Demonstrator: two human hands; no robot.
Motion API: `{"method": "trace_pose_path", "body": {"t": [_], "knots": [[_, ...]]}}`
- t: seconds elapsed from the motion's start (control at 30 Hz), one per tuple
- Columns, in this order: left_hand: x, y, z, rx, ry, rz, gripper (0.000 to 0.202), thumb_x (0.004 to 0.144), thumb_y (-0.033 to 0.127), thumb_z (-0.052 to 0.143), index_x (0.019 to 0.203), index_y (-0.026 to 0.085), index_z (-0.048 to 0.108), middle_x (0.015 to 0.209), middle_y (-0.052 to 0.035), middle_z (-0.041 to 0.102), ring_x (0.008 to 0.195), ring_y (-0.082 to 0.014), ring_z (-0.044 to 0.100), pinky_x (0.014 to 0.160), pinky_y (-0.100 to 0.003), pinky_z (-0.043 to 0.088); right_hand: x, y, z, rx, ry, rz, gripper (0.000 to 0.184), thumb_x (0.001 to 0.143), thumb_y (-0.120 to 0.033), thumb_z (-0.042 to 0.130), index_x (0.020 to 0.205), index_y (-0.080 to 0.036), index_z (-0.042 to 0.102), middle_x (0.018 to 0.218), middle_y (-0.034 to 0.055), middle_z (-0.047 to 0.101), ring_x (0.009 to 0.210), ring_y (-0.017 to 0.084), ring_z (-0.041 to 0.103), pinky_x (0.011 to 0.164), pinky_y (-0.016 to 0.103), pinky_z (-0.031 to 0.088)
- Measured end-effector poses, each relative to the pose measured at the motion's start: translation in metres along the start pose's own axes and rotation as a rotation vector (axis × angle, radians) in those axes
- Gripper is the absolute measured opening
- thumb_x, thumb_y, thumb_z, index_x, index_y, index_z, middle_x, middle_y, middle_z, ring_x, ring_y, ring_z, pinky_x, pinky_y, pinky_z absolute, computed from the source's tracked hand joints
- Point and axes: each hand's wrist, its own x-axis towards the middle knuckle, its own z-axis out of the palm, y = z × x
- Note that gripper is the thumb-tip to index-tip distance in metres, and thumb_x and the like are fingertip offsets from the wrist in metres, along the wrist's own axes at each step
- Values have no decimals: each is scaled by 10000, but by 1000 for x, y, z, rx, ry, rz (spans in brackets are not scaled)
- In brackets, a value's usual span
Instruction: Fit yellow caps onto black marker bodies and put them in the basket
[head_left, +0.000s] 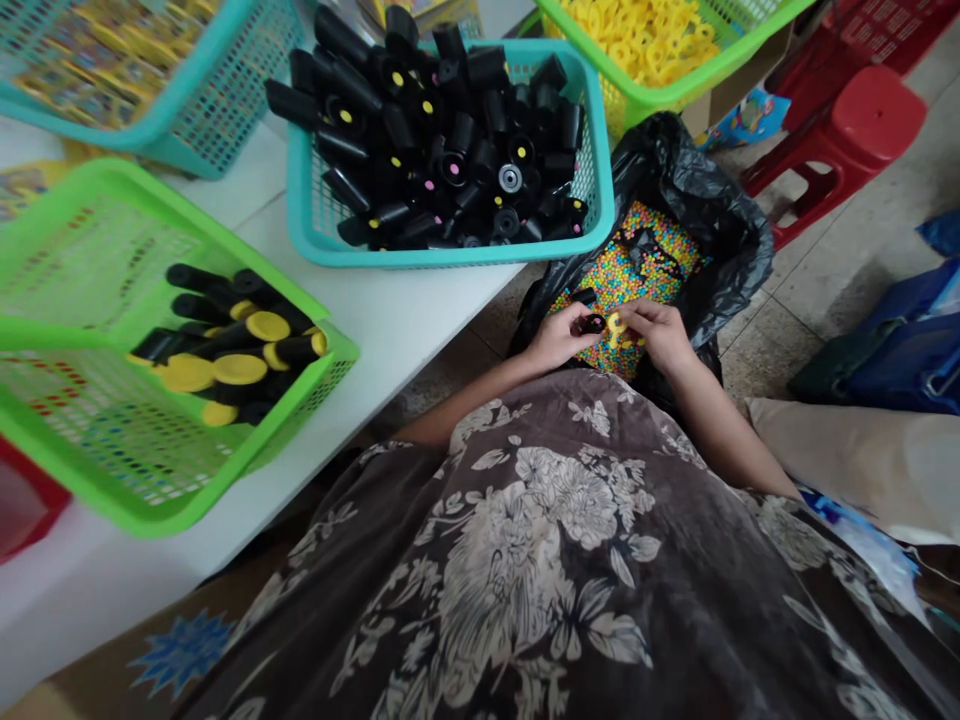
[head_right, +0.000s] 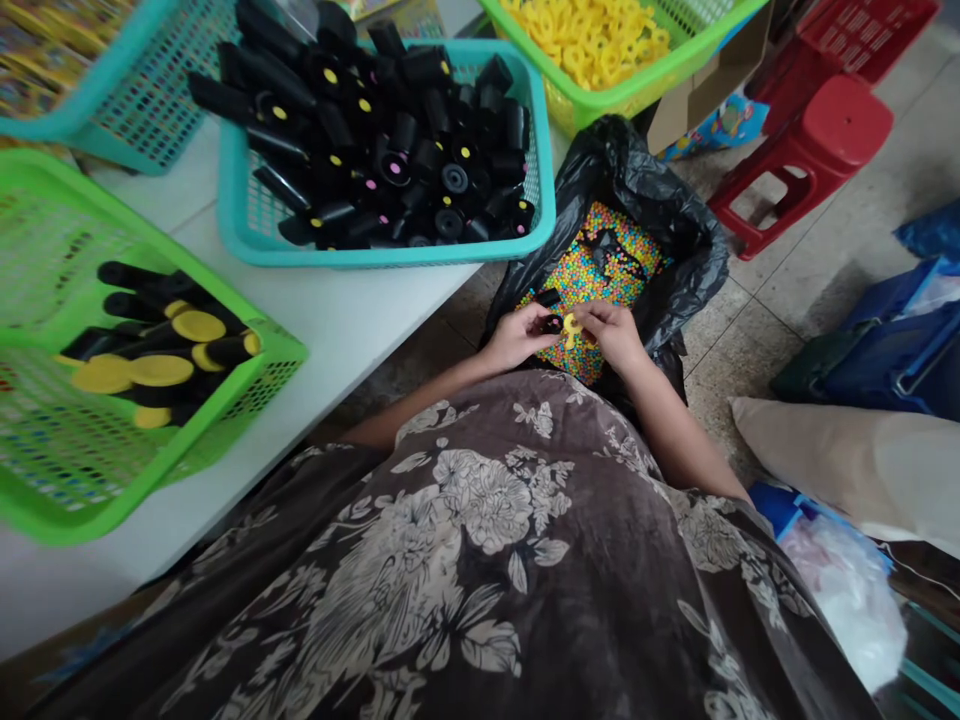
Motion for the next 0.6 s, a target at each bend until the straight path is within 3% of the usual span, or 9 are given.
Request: {"method": "trace_pose_path", "body": {"t": [0.07, 0.17, 0.37, 0.47, 0.6], "knots": [[0, 3, 0, 14, -15, -7, 275, 723, 269, 817, 908, 169, 641, 746, 53, 604, 677, -103, 529, 663, -239, 412, -2, -5, 9, 185, -56, 55, 371, 788, -580, 765, 777, -210, 756, 704, 13, 675, 579, 142, 526, 565, 292, 420], [0, 6, 1, -11, -47, -16, 260, 723, 260, 808, 872, 171, 614, 727, 65, 589, 672, -99, 535, 664, -235, 424, -2, -10, 22, 259, -3, 55, 365, 698, -579, 827, 716, -227, 735, 697, 1, 676, 602, 146, 538, 591, 304, 454], [1, 6, 3, 22, -37, -18, 240, 706, 219, 816, 823, 168, 612, 688, 75, 574, 635, -92, 507, 642, -232, 409, 1, -4, 34, 214, 107, 42, 296, 703, -516, 784, 739, -238, 688, 742, -10, 693, 718, 165, 608, 721, 321, 522], [0, 8, 2, 78, 9, 1, 226, 711, 199, 814, 831, 168, 624, 700, 63, 589, 638, -99, 524, 647, -238, 421, -1, -5, 38, 208, 50, 129, 367, 735, -592, 762, 776, -246, 646, 703, -30, 638, 674, 159, 579, 624, 292, 484], [-3, 19, -4, 175, 73, 113, 258, 702, 258, 852, 834, 174, 647, 796, 19, 629, 723, -123, 566, 682, -249, 450, -8, -14, 44, 356, 5, 229, 432, 754, -662, 727, 819, -257, 594, 721, -32, 600, 598, 144, 538, 518, 275, 421]]}}
